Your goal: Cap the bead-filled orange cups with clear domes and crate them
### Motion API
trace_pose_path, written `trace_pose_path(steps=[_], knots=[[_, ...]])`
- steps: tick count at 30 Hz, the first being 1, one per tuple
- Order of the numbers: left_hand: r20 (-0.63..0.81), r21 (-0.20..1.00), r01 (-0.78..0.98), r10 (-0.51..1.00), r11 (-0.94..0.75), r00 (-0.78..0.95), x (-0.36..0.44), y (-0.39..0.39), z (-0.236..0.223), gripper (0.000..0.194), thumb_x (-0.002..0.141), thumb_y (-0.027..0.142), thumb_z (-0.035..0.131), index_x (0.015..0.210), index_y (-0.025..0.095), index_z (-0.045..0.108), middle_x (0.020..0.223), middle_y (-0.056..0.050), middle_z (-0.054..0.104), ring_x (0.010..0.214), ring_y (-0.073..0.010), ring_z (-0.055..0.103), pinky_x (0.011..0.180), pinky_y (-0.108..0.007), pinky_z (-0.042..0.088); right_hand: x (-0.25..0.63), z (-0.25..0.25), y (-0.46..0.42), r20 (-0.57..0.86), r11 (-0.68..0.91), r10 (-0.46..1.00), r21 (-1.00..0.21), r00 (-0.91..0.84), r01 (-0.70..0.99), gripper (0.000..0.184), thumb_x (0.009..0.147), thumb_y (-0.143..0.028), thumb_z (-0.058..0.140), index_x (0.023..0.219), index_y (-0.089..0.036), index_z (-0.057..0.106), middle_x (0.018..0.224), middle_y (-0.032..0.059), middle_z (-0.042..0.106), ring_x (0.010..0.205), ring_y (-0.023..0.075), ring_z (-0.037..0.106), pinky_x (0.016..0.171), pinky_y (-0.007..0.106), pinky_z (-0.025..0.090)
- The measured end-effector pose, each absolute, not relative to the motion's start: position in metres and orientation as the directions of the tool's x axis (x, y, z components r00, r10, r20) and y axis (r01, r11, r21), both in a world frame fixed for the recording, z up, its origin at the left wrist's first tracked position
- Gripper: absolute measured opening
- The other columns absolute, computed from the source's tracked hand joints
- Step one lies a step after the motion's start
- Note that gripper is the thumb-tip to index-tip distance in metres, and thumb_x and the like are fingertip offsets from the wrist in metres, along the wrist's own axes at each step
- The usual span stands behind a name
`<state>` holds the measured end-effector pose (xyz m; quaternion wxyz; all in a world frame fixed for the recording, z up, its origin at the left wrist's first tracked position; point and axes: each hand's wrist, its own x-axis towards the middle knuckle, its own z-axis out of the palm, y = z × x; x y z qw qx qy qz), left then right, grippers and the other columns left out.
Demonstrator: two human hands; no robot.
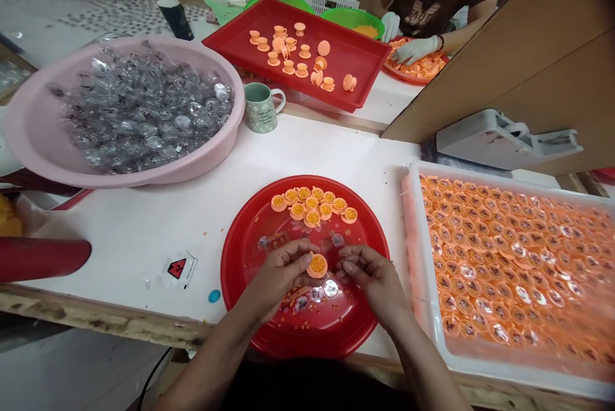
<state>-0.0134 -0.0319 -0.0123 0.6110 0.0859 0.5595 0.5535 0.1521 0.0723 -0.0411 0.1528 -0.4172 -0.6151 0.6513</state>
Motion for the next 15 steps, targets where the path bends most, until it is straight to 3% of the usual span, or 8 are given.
trace_pose_path(steps=[2,4,12,15], knots=[[-0.578,0.742,-0.555,0.778,0.377,-0.245,-0.012,-0.03,-0.011,0.025,0.078,0.036,0.072,0.096,0.019,0.068,0.105,-0.005,0.064,0.098,-0.0231,0.062,0.079,-0.035,0.057,0.152,-0.031,0.071,-0.445,-0.461,0.631,-0.874,-0.636,0.154,0.018,0.08,-0.031,0.069,0.089,-0.019,0.058,0.079,0.0028,0.068,0.07,0.017,0.066,0.066,0.029,0.053],[-0.566,0.764,-0.519,0.784,0.383,-0.254,-0.012,-0.027,-0.009,0.027,0.077,0.036,0.072,0.097,0.019,0.069,0.108,-0.006,0.066,0.101,-0.0238,0.062,0.082,-0.035,0.056,0.152,-0.024,0.069,-0.452,-0.57,0.581,-0.82,-0.677,0.058,0.022,0.077,-0.03,0.074,0.085,-0.019,0.057,0.078,0.0021,0.068,0.071,0.0149,0.065,0.067,0.026,0.05],[-0.553,0.797,-0.443,0.79,0.409,-0.266,-0.012,-0.024,-0.008,0.023,0.081,0.034,0.068,0.098,0.019,0.068,0.106,-0.005,0.069,0.1,-0.0221,0.063,0.083,-0.031,0.053,0.153,-0.028,0.069,-0.451,-0.666,0.534,-0.746,-0.715,-0.028,0.025,0.078,-0.026,0.076,0.098,-0.02,0.063,0.078,0.0009,0.068,0.073,0.0139,0.064,0.071,0.026,0.049],[-0.573,0.784,-0.452,0.775,0.425,-0.265,-0.011,-0.025,-0.007,0.023,0.08,0.034,0.069,0.097,0.019,0.068,0.105,-0.005,0.068,0.099,-0.0218,0.063,0.08,-0.031,0.054,0.153,-0.027,0.07,-0.441,-0.639,0.562,-0.769,-0.7,-0.029,0.02,0.074,-0.026,0.078,0.086,-0.018,0.064,0.076,-0.0002,0.067,0.068,0.0107,0.059,0.066,0.022,0.046]])
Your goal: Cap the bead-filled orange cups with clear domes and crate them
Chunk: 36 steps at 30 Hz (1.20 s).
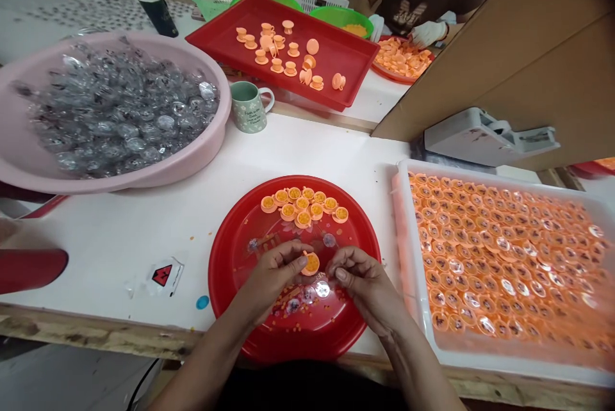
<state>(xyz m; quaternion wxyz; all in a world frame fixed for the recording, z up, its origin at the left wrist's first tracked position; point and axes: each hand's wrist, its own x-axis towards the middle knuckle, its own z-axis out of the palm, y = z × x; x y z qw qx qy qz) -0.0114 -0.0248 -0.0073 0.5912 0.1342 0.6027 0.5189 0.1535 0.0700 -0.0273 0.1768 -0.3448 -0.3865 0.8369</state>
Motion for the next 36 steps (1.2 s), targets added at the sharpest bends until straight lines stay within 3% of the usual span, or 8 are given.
trace_pose_path(steps=[3,9,14,21,25,28,33,36], knots=[[-0.582,0.774,-0.46,0.774,0.435,-0.248,-0.011,-0.024,-0.007,0.023,0.08,0.034,0.069,0.096,0.018,0.067,0.103,-0.005,0.067,0.099,-0.0217,0.062,0.079,-0.03,0.054,0.154,-0.027,0.07,-0.444,-0.624,0.587,-0.781,-0.677,-0.029,0.023,0.071,-0.027,0.081,0.083,-0.018,0.064,0.073,-0.0014,0.066,0.061,0.0092,0.055,0.06,0.021,0.044],[-0.564,0.785,-0.456,0.788,0.42,-0.246,-0.011,-0.022,-0.008,0.023,0.08,0.032,0.07,0.1,0.02,0.069,0.108,-0.006,0.069,0.102,-0.0222,0.062,0.084,-0.031,0.053,0.154,-0.031,0.068,-0.489,-0.634,0.614,-0.773,-0.62,-0.017,0.025,0.064,-0.023,0.085,0.081,-0.018,0.066,0.074,0.0008,0.071,0.066,0.0131,0.063,0.065,0.025,0.05],[-0.565,0.766,-0.479,0.804,0.428,-0.185,-0.01,-0.021,-0.003,0.029,0.079,0.033,0.07,0.105,0.021,0.07,0.114,-0.007,0.068,0.106,-0.0246,0.062,0.085,-0.034,0.053,0.156,-0.033,0.072,-0.466,-0.551,0.647,-0.833,-0.604,0.052,0.021,0.065,-0.023,0.085,0.08,-0.018,0.071,0.075,0.0023,0.073,0.069,0.0149,0.066,0.067,0.026,0.054],[-0.546,0.768,-0.472,0.827,0.433,-0.13,-0.008,-0.021,-0.005,0.026,0.079,0.035,0.07,0.1,0.019,0.07,0.098,-0.005,0.066,0.091,-0.0215,0.064,0.077,-0.033,0.056,0.159,-0.027,0.082,-0.473,-0.489,0.542,-0.85,-0.695,0.197,0.018,0.067,-0.025,0.083,0.077,-0.017,0.071,0.072,0.0004,0.071,0.066,0.0131,0.066,0.064,0.024,0.054],[-0.542,0.754,-0.492,0.835,0.435,-0.092,-0.008,-0.02,-0.007,0.025,0.081,0.036,0.068,0.099,0.019,0.069,0.097,-0.005,0.062,0.092,-0.0235,0.065,0.078,-0.039,0.058,0.159,-0.026,0.085,-0.468,-0.498,0.505,-0.844,-0.726,0.198,0.018,0.067,-0.025,0.082,0.074,-0.017,0.067,0.072,0.0001,0.071,0.066,0.0138,0.066,0.065,0.026,0.054],[-0.539,0.766,-0.473,0.836,0.435,-0.104,-0.007,-0.019,-0.007,0.022,0.08,0.035,0.068,0.095,0.019,0.069,0.095,-0.004,0.062,0.09,-0.0223,0.065,0.078,-0.037,0.058,0.16,-0.026,0.085,-0.459,-0.483,0.509,-0.852,-0.728,0.2,0.018,0.068,-0.026,0.082,0.075,-0.017,0.068,0.07,-0.0002,0.07,0.065,0.0133,0.066,0.064,0.025,0.052],[-0.52,0.816,-0.362,0.845,0.45,-0.123,-0.002,-0.015,-0.01,0.021,0.08,0.036,0.067,0.092,0.019,0.072,0.091,-0.005,0.07,0.084,-0.0219,0.068,0.074,-0.033,0.057,0.159,-0.028,0.085,-0.424,-0.374,0.551,-0.895,-0.719,0.242,0.014,0.071,-0.026,0.079,0.075,-0.018,0.068,0.069,-0.0013,0.067,0.065,0.0137,0.064,0.063,0.026,0.052],[-0.542,0.817,-0.296,0.834,0.494,-0.105,0.002,-0.013,-0.011,0.026,0.084,0.037,0.062,0.097,0.019,0.073,0.091,-0.006,0.073,0.081,-0.0233,0.07,0.078,-0.037,0.056,0.158,-0.026,0.083,-0.343,-0.199,0.634,-0.938,-0.693,0.282,0.007,0.075,-0.019,0.074,0.073,-0.019,0.067,0.072,-0.0018,0.066,0.067,0.0132,0.062,0.063,0.024,0.05]])
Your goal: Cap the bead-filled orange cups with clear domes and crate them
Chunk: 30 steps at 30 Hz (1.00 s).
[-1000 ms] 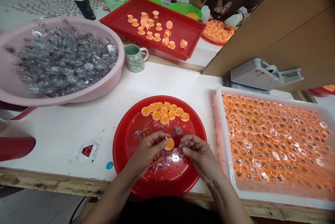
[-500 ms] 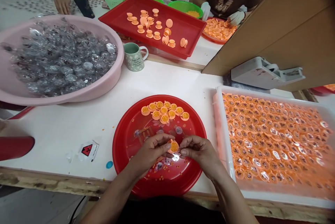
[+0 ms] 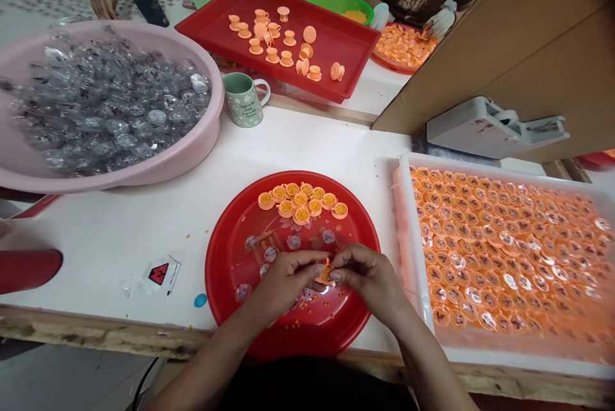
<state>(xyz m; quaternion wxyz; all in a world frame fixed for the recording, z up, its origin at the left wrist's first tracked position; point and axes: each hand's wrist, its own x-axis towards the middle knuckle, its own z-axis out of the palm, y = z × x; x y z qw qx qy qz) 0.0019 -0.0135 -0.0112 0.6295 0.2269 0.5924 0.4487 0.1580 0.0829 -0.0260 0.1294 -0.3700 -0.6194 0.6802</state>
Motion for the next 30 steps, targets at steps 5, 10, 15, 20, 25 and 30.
trace_pose_path(steps=[5,10,15,20,25,30], knots=[[-0.457,0.883,-0.173,0.884,0.437,-0.097,0.006,-0.013,-0.003,0.025,0.086,0.032,0.06,0.104,0.022,0.074,0.096,-0.004,0.075,0.093,-0.0251,0.069,0.084,-0.035,0.053,0.158,-0.019,0.076,-0.099,0.165,0.72,-0.937,-0.687,0.307,0.011,0.079,-0.012,0.068,0.075,-0.022,0.067,0.076,-0.0008,0.065,0.071,0.0139,0.062,0.066,0.024,0.05],[-0.306,0.95,-0.016,0.916,0.313,-0.261,0.014,-0.018,-0.001,0.031,0.082,0.017,0.065,0.111,0.025,0.071,0.11,-0.004,0.073,0.102,-0.0228,0.066,0.091,-0.031,0.051,0.159,-0.017,0.063,-0.053,0.173,0.816,-0.928,-0.575,0.331,0.007,0.083,-0.016,0.066,0.084,-0.022,0.064,0.077,-0.0003,0.066,0.068,0.0142,0.063,0.064,0.024,0.052],[-0.075,0.984,0.125,0.937,0.125,-0.342,0.019,-0.024,-0.007,0.026,0.083,0.019,0.066,0.108,0.025,0.071,0.104,-0.003,0.074,0.094,-0.0195,0.069,0.087,-0.029,0.054,0.162,-0.014,0.055,0.082,0.271,0.828,-0.924,-0.555,0.269,0.01,0.087,-0.014,0.061,0.085,-0.023,0.065,0.077,0.0006,0.066,0.067,0.014,0.063,0.061,0.024,0.051],[0.097,0.988,0.147,0.929,-0.047,-0.356,0.018,-0.026,-0.007,0.031,0.082,0.01,0.066,0.109,0.026,0.07,0.104,-0.002,0.074,0.094,-0.0181,0.07,0.084,-0.028,0.057,0.162,-0.007,0.053,0.201,0.351,0.818,-0.916,-0.538,0.192,0.014,0.086,-0.009,0.06,0.085,-0.022,0.066,0.076,0.001,0.066,0.069,0.0146,0.063,0.063,0.024,0.051],[0.097,0.993,0.103,0.924,-0.063,-0.371,0.019,-0.025,-0.007,0.031,0.081,0.006,0.066,0.103,0.028,0.071,0.099,0.001,0.075,0.09,-0.015,0.07,0.083,-0.025,0.057,0.161,-0.007,0.052,0.211,0.34,0.824,-0.927,-0.526,0.16,0.015,0.085,-0.006,0.061,0.083,-0.02,0.065,0.076,0.0006,0.065,0.068,0.0128,0.062,0.062,0.022,0.05],[0.034,0.999,0.043,0.909,-0.017,-0.415,0.022,-0.025,-0.01,0.025,0.082,0.01,0.065,0.097,0.029,0.072,0.093,0.002,0.075,0.086,-0.0144,0.07,0.083,-0.024,0.057,0.159,-0.01,0.051,0.164,0.283,0.828,-0.948,-0.537,0.147,0.015,0.085,-0.007,0.061,0.082,-0.021,0.064,0.077,-0.0001,0.064,0.071,0.0126,0.061,0.064,0.022,0.05]])
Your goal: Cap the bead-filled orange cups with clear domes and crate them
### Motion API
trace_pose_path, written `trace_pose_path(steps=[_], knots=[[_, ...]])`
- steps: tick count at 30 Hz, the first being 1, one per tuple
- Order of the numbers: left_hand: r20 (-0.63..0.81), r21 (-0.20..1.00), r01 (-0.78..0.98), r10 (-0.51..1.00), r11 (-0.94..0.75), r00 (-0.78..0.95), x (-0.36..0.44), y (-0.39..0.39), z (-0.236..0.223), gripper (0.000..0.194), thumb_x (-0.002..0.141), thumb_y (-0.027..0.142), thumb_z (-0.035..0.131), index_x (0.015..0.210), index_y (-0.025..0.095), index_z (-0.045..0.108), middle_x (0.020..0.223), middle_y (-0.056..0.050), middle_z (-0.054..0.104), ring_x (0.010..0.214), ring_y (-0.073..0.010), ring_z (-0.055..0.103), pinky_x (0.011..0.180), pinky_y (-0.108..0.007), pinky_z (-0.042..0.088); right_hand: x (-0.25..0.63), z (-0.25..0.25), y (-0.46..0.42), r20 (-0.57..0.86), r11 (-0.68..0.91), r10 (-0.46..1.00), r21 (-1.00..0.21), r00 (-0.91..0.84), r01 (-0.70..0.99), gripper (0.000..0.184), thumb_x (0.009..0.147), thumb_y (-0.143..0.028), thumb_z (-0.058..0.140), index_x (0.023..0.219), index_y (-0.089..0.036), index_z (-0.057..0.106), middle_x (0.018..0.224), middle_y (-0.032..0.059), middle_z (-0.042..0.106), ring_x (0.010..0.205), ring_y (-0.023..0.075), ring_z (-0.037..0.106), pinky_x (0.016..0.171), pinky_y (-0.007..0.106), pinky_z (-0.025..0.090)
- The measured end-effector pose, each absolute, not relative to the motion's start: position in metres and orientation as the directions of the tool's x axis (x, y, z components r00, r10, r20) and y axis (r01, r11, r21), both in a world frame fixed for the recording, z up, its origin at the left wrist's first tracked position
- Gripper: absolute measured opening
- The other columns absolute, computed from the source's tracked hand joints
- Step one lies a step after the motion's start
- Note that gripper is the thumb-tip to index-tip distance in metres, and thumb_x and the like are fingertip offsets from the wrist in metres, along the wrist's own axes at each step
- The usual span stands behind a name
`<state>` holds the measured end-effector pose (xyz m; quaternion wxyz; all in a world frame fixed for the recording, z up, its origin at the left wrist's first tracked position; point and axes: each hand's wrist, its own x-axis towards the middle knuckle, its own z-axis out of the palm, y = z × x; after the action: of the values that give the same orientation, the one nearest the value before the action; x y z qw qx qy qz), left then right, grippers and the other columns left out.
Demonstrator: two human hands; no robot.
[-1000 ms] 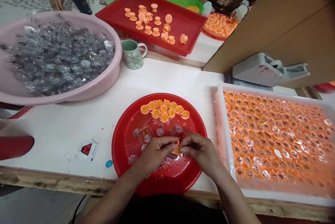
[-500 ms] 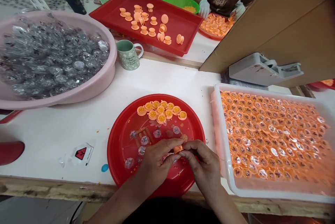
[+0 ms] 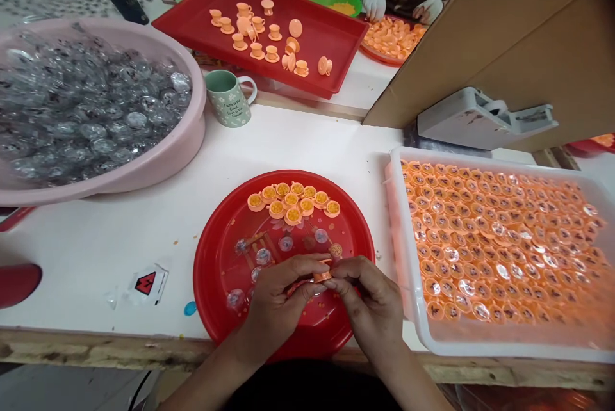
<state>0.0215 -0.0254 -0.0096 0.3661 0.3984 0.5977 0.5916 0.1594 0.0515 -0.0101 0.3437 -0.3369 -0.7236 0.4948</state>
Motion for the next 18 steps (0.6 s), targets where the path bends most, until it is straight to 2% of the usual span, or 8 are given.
trace_pose_path(steps=[3,7,10,13,18], knots=[[-0.079,0.997,-0.047,0.902,0.065,-0.425,0.022,-0.026,-0.012,0.029,0.082,0.012,0.065,0.104,0.029,0.07,0.1,0.001,0.074,0.09,-0.0153,0.07,0.082,-0.024,0.057,0.159,-0.014,0.052,0.115,0.249,0.841,-0.95,-0.529,0.189,0.011,0.085,-0.011,0.062,0.089,-0.021,0.062,0.081,0.0,0.062,0.07,0.0132,0.06,0.063,0.023,0.05],[-0.251,0.965,-0.173,0.881,0.196,-0.402,0.021,-0.024,-0.017,0.031,0.079,0.015,0.069,0.108,0.028,0.07,0.106,-0.001,0.074,0.095,-0.0178,0.07,0.082,-0.024,0.057,0.16,-0.024,0.053,0.062,0.257,0.809,-0.932,-0.585,0.256,0.026,0.09,-0.017,0.056,0.115,-0.023,0.056,0.098,0.0039,0.062,0.084,0.0171,0.062,0.073,0.028,0.053],[-0.309,0.948,-0.21,0.856,0.24,-0.415,0.021,-0.02,-0.021,0.027,0.079,0.018,0.069,0.105,0.026,0.071,0.108,-0.001,0.073,0.1,-0.0195,0.068,0.086,-0.025,0.055,0.16,-0.033,0.052,0.055,0.273,0.797,-0.921,-0.602,0.278,0.021,0.092,-0.018,0.05,0.112,-0.024,0.055,0.098,0.0038,0.063,0.085,0.0174,0.063,0.074,0.028,0.051],[-0.337,0.94,-0.205,0.838,0.273,-0.429,0.023,-0.014,-0.021,0.022,0.08,0.02,0.066,0.102,0.023,0.07,0.103,-0.002,0.073,0.096,-0.02,0.068,0.084,-0.027,0.054,0.155,-0.039,0.048,-0.016,0.184,0.826,-0.937,-0.564,0.297,0.019,0.093,-0.019,0.047,0.11,-0.022,0.052,0.097,0.0052,0.063,0.086,0.0187,0.062,0.076,0.03,0.051],[-0.321,0.934,-0.022,0.813,0.356,-0.485,0.037,0.001,-0.014,0.024,0.078,0.034,0.067,0.099,0.023,0.068,0.102,-0.003,0.073,0.092,-0.0224,0.069,0.08,-0.028,0.055,0.144,-0.028,0.048,-0.088,0.041,0.91,-0.954,-0.406,0.297,0.011,0.089,-0.018,0.045,0.097,-0.021,0.052,0.088,0.0051,0.064,0.079,0.0191,0.062,0.071,0.031,0.049]])
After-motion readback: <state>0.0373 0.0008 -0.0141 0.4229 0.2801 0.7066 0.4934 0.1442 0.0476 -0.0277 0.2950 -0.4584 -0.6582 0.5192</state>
